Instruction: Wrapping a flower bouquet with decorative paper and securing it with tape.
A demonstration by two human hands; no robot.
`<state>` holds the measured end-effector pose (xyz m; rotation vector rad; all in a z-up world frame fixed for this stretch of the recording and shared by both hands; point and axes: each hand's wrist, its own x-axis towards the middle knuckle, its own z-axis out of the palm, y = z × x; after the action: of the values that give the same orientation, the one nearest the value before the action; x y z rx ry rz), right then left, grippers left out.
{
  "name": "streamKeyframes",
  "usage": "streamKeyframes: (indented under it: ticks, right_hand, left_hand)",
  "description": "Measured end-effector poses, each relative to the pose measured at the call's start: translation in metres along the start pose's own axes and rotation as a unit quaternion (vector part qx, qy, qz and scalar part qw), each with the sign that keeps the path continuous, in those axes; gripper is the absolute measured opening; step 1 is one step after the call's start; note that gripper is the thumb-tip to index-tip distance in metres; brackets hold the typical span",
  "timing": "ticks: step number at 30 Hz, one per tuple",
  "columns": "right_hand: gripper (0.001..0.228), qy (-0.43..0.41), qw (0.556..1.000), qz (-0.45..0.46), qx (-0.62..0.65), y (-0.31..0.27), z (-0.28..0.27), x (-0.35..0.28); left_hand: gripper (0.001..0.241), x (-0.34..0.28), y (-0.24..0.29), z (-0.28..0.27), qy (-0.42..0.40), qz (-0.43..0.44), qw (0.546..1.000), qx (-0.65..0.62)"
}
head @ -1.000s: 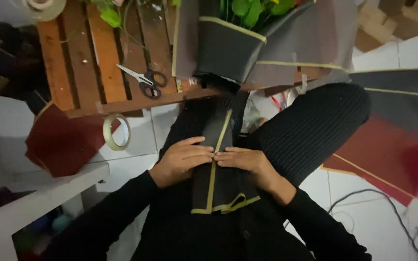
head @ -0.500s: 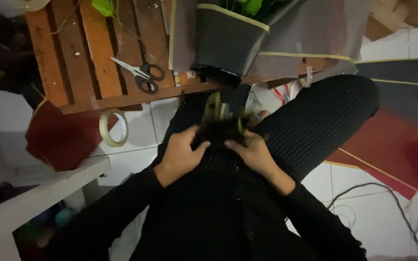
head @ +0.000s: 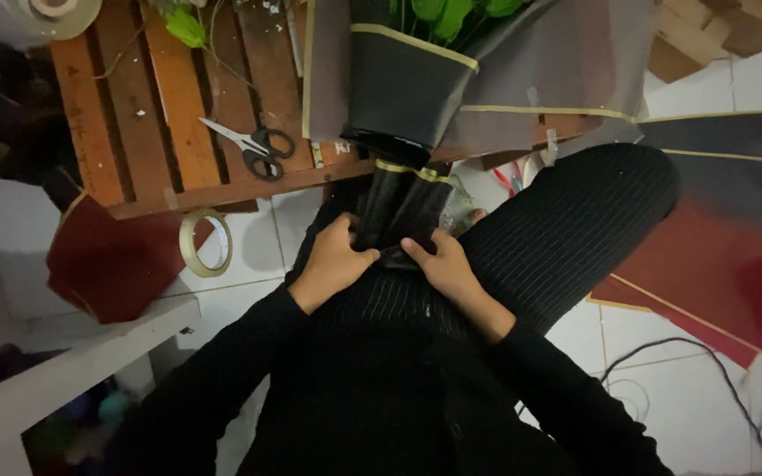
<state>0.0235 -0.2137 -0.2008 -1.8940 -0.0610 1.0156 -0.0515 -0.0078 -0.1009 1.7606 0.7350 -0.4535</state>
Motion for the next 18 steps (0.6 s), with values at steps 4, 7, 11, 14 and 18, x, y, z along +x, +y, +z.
streamKeyframes:
  ticks: [4,7,11,14,18]
  right_hand:
    - [0.037,0.037,0.999,-0.023,0.032,-0.038,-0.002,-0.022]
    - [0.035,0.107,0.991,-0.076,0.036,-0.036,-0.008,-0.043]
    - [0.025,0.237,0.959,-0.157,0.005,-0.019,-0.027,-0.079]
    - [0.045,0.311,0.925,-0.209,0.064,-0.006,-0.038,-0.097]
    - [0.054,0.344,0.890,-0.245,0.171,0.009,-0.043,-0.113]
  left_hand:
    - [0.052,-0.003,0.006,0.006,-0.007,0.006,1.000,-0.005]
    - [0.052,-0.011,0.014,0.013,-0.010,0.021,0.999,-0.023]
    - [0.057,-0.010,0.011,0.044,-0.036,0.079,0.993,-0.083]
    - [0.066,-0.023,0.042,0.051,-0.041,0.117,0.987,-0.103]
    - [0.062,-0.026,0.050,0.064,-0.063,0.202,0.964,-0.162]
